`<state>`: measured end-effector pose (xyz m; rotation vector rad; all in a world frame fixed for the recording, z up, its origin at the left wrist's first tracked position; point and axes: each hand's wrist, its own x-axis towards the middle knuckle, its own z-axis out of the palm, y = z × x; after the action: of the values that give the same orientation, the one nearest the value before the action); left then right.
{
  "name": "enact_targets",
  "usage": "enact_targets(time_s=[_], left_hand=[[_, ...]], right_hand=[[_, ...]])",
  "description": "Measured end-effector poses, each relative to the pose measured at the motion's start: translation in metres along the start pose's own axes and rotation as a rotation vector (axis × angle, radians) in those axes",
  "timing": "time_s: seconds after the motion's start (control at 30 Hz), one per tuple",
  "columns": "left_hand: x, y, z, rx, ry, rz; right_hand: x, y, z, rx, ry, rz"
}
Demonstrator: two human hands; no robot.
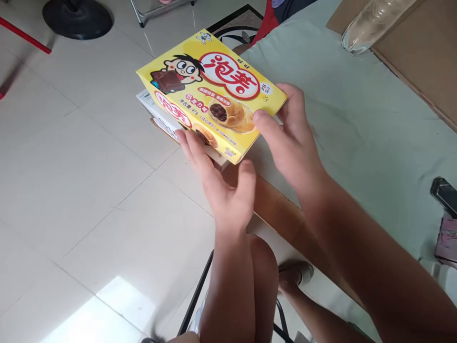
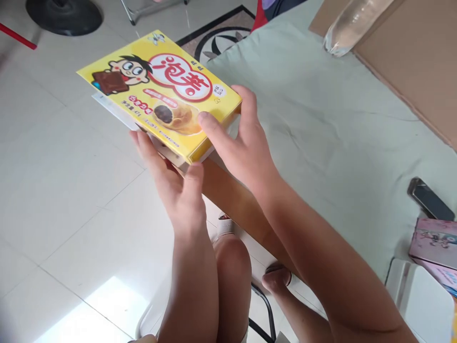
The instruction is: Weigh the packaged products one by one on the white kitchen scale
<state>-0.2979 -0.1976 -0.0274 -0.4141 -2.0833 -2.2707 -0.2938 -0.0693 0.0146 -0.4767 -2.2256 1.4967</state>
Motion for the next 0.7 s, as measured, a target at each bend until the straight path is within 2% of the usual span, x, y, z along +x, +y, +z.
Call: enact_targets(time_s=[0.1,0.23,0.43,0.7], left_hand=[[0.003,0.004,0.002,-0.065,-0.027,-0.048],[0.005,0.004,0.006,-0.136,-0.031,-0.076],[0.005,-0.007,0.004,-0.108,0.012,-0.060],[0.003,-0.003,0.004,0.023,0.027,-0.100]], right_hand=[[-0.002,-0.009,0.012,0.088,-0.025,0.049],[-0.006,-0.014,0.018,0.070,-0.025,0.044],[-0.008,-0.014,0.019,0.053,-0.008,0.011],[-0.006,-0.019,0.018,0.041,0.011,0.060]])
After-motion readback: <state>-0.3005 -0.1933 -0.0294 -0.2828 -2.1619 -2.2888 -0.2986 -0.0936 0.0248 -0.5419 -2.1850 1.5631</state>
